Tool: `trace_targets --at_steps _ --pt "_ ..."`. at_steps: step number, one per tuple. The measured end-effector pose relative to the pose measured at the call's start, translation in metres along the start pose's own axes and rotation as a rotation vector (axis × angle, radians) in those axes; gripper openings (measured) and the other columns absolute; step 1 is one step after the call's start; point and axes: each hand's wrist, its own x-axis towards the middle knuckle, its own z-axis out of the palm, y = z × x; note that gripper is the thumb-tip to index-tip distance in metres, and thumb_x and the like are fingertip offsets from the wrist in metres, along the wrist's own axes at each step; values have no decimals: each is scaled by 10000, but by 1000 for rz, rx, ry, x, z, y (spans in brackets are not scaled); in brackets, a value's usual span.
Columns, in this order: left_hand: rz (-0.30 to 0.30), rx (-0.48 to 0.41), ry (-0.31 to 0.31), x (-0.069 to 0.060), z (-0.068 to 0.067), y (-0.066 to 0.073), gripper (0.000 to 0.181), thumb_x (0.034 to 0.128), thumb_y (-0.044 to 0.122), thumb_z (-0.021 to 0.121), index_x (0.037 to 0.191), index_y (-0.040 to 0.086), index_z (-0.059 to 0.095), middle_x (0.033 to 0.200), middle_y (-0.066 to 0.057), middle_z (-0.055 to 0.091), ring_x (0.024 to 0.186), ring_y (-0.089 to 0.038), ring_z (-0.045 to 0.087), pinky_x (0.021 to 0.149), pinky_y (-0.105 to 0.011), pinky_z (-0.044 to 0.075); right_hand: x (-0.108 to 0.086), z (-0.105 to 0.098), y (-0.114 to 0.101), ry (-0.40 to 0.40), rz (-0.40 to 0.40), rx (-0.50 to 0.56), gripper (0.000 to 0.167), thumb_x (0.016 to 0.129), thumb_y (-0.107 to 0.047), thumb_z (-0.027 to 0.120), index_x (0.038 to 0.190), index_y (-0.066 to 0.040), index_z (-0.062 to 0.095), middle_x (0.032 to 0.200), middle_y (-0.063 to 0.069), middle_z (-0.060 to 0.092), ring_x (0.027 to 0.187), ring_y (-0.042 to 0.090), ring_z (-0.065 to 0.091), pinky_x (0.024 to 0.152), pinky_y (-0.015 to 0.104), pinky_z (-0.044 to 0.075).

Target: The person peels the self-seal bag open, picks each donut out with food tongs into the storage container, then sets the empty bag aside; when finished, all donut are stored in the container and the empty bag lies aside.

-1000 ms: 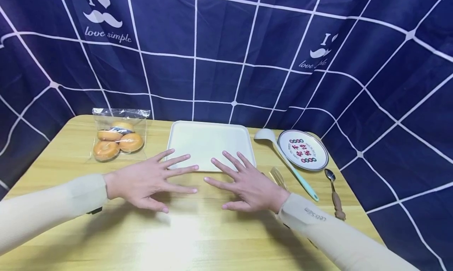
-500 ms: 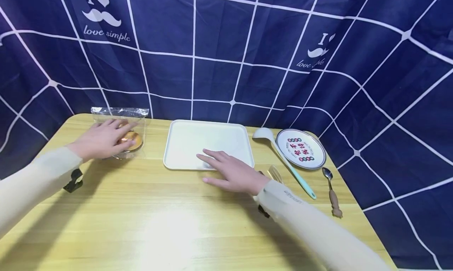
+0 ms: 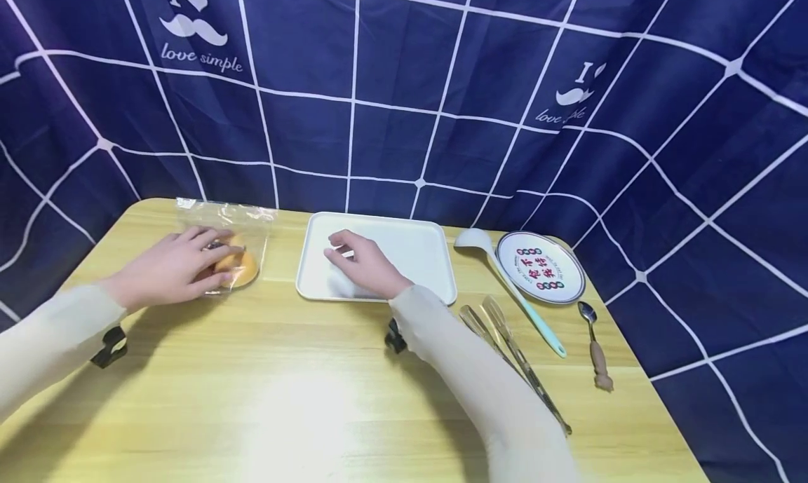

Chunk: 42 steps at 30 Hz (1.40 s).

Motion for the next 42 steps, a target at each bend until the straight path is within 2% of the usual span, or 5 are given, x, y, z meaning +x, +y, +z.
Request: trace_targets --at_steps 5,12,21,31,42 --pt "114 4 46 -15 5 20 413 989 351 703 1361 173 685 1458 -158 601 1328 -409 538 971 -674 503 21 15 -10 58 31 32 361 1078 -204 589 1332 50 627 1269 201 727 1176 330 697 1052 417 545" --pt "243 23 50 -31 6 44 442 962 321 740 1389 233 667 1507 -110 585 1363 -389 546 1005 -641 507 33 33 -27 14 49 25 315 1063 -198 610 1271 28 682 1199 179 752 1065 291 712 991 339 555" --pt "314 8 31 -34 6 63 432 970 334 730 1392 273 666 1528 -97 577 1383 -402 548 1061 -640 487 24 34 -35 -105 100 94 162 1026 -88 623 1001 25 737 731 4 645 621 32 534 625 159 462" --pt "415 68 135 -28 13 88 576 1018 391 671 1522 141 548 1476 -137 610 1343 -329 595 1083 -528 516 -38 6 -22 -238 162 197 105 982 8 605 928 46 687 718 6 652 626 61 574 611 200 507" --pt "372 21 35 -7 19 121 669 1030 439 643 1597 148 440 1573 -153 513 1419 -357 537 1074 -564 522 -125 -18 0 -314 283 368 121 998 -43 646 986 77 661 802 81 698 676 117 664 659 241 601"
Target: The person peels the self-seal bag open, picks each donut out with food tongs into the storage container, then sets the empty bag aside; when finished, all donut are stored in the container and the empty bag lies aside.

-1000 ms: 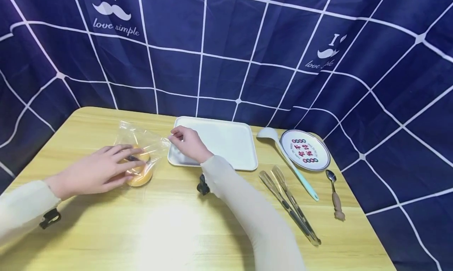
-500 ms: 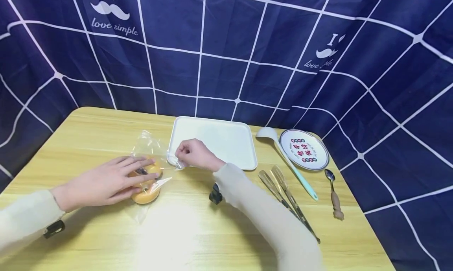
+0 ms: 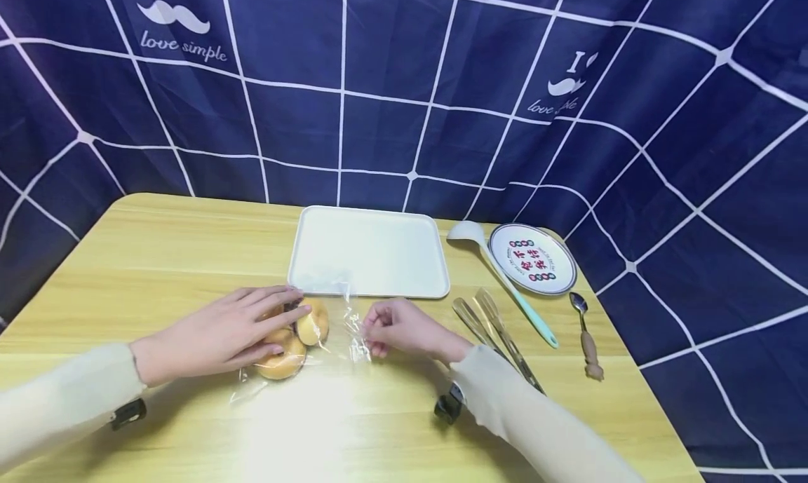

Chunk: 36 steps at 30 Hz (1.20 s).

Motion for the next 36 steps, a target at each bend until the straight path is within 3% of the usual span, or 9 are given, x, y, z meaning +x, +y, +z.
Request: trace_targets --at_steps 5,9,15,18,22,25,30,33,36 --pt "0 -103 -31 14 2 10 676 1039 428 629 1610 138 412 1604 -164 462 1421 -365 527 1072 -584 524 -31 2 18 -3 21 73 160 1005 -67 646 1008 93 647 822 74 699 695 113 674 683 233 610" --pt "32 -119 -54 20 5 19 661 1051 437 605 1611 146 410 1608 -155 461 1447 -356 501 1055 -585 535 -49 5 26 -14 31 108 178 1011 -86 644 1005 92 640 834 52 703 701 92 682 691 236 613" --pt "67 -98 -73 26 8 26 666 1062 443 585 1622 146 384 1608 -148 456 1463 -338 481 1077 -554 529 -62 10 33 -14 31 127 184 1017 -103 649 1002 80 646 843 34 705 704 85 684 692 247 615" --pt "76 -117 -64 29 7 26 659 1054 443 599 1611 147 405 1581 -135 476 1437 -319 503 1077 -537 532 -65 7 33 -17 17 103 177 1013 -89 645 1012 89 649 855 86 710 717 93 683 697 253 614" --pt "61 -189 -49 38 2 22 607 1062 449 582 1573 142 469 1544 -125 513 1390 -293 538 1073 -515 534 -66 -8 25 -34 -3 17 179 1001 -74 632 1031 100 661 892 212 709 744 124 679 712 277 615" --pt "4 -267 -37 50 -4 16 543 1079 435 552 1522 122 534 1474 -110 587 1329 -268 579 1069 -486 535 -62 -25 15 -5 -10 -92 205 1023 -108 622 1035 89 678 908 242 716 750 156 682 713 298 616" --pt "-134 -461 -30 80 -11 1 359 1083 286 559 1332 52 669 1213 -96 720 1112 -236 671 982 -441 570 -41 -47 0 197 -63 -313 195 1034 -156 638 1025 27 705 884 181 726 752 165 658 667 267 575" --pt "-193 -569 -79 99 -6 -8 262 1067 188 559 1204 22 708 1109 -105 746 1014 -217 698 929 -410 583 -23 -51 -5 317 -131 -431 147 1024 -143 658 1058 -16 724 948 132 741 851 165 674 724 256 570" --pt "-234 -650 -143 115 1 -12 221 1048 143 567 1117 9 728 1044 -109 766 945 -189 703 899 -372 581 -8 -50 -8 358 -237 -542 148 1019 -106 659 1110 -12 727 1037 109 747 973 201 693 820 325 598"
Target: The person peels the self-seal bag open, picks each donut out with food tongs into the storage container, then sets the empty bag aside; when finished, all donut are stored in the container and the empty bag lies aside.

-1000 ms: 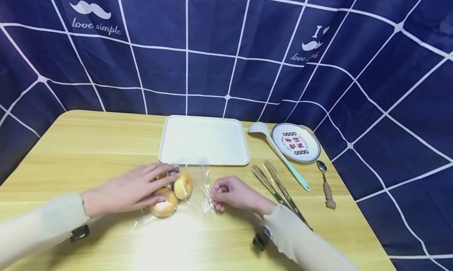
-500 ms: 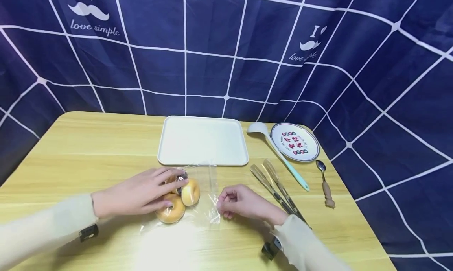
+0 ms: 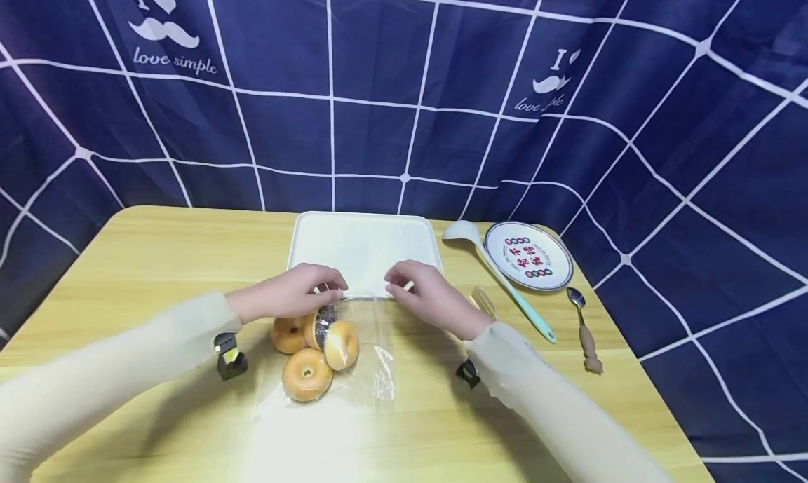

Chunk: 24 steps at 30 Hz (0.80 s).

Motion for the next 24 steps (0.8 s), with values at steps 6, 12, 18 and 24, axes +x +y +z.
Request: trace_targets --at_steps 6,12,18,24 --pt "-108 -118 -111 25 2 0 217 1052 119 574 1026 -6 749 916 -89 764 852 -126 668 879 -304 561 20 5 3 -48 -161 -179 209 1007 -89 666 1173 23 727 1071 130 732 997 257 667 869 418 575" --pt "-168 -242 -153 33 3 1 168 1027 51 587 957 -28 718 839 -75 713 780 -83 611 790 -215 526 28 8 2 -99 -166 -241 149 1003 -86 677 1104 -12 757 1031 85 744 989 225 672 924 412 558" --pt "-173 -262 -147 31 5 -2 142 1017 49 612 941 -23 707 841 -69 698 768 -68 587 747 -182 486 29 10 -2 -55 -196 -296 75 996 -112 702 998 -102 776 950 -3 741 907 153 650 860 362 559" --pt "-197 -283 -145 29 7 -2 165 1042 35 583 952 -38 700 882 -117 733 787 -92 645 751 -191 520 29 9 -3 -6 -259 -302 61 983 -107 723 961 -120 778 909 -24 733 871 129 648 828 332 558"
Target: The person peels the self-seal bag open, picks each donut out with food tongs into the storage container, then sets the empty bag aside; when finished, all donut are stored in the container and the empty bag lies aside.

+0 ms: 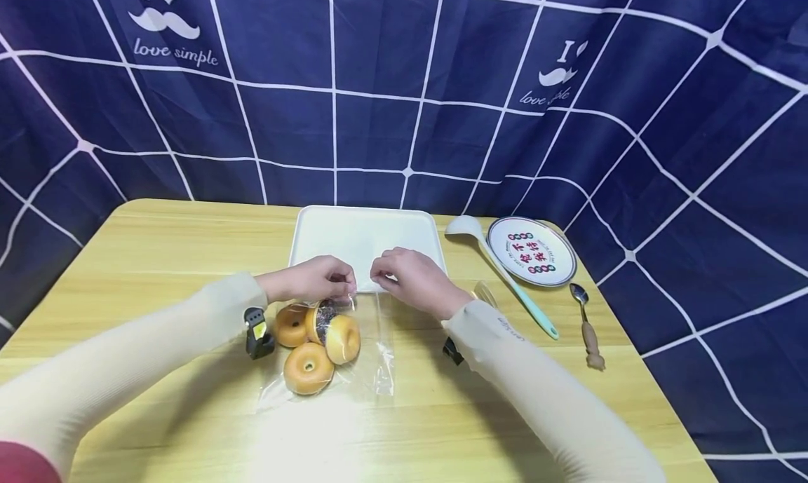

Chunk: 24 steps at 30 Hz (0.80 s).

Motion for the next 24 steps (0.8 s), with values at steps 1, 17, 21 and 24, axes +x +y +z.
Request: trace_targets --at_steps 1,17,21,24 --pt "0 3 0 0 0 0 167 1045 36 580 954 -37 698 879 -119 735 793 -100 656 759 -198 529 -1 0 1 5 -1 15 60 984 -106 722 968 -110 780 914 -19 734 876 132 650 834 332 557" --pt "48 9 16 -1 2 -9 170 1049 53 588 935 -20 690 900 -129 754 805 -114 691 801 -233 552 -23 -9 17 68 118 268 58 999 -85 694 987 -69 749 946 36 729 900 130 642 748 259 528" --pt "47 8 29 0 3 -9 167 1040 51 585 944 -26 696 876 -108 729 776 -87 651 792 -220 526 -25 -7 11 82 222 295 60 1007 -123 693 988 -73 720 909 37 725 859 116 632 726 260 523" --pt "38 -3 38 -1 4 -9 170 1035 42 572 958 -29 706 894 -115 737 763 -85 652 776 -214 524 -25 -6 1 103 313 277 138 1019 -195 687 929 -94 656 815 18 664 764 106 578 677 252 485"
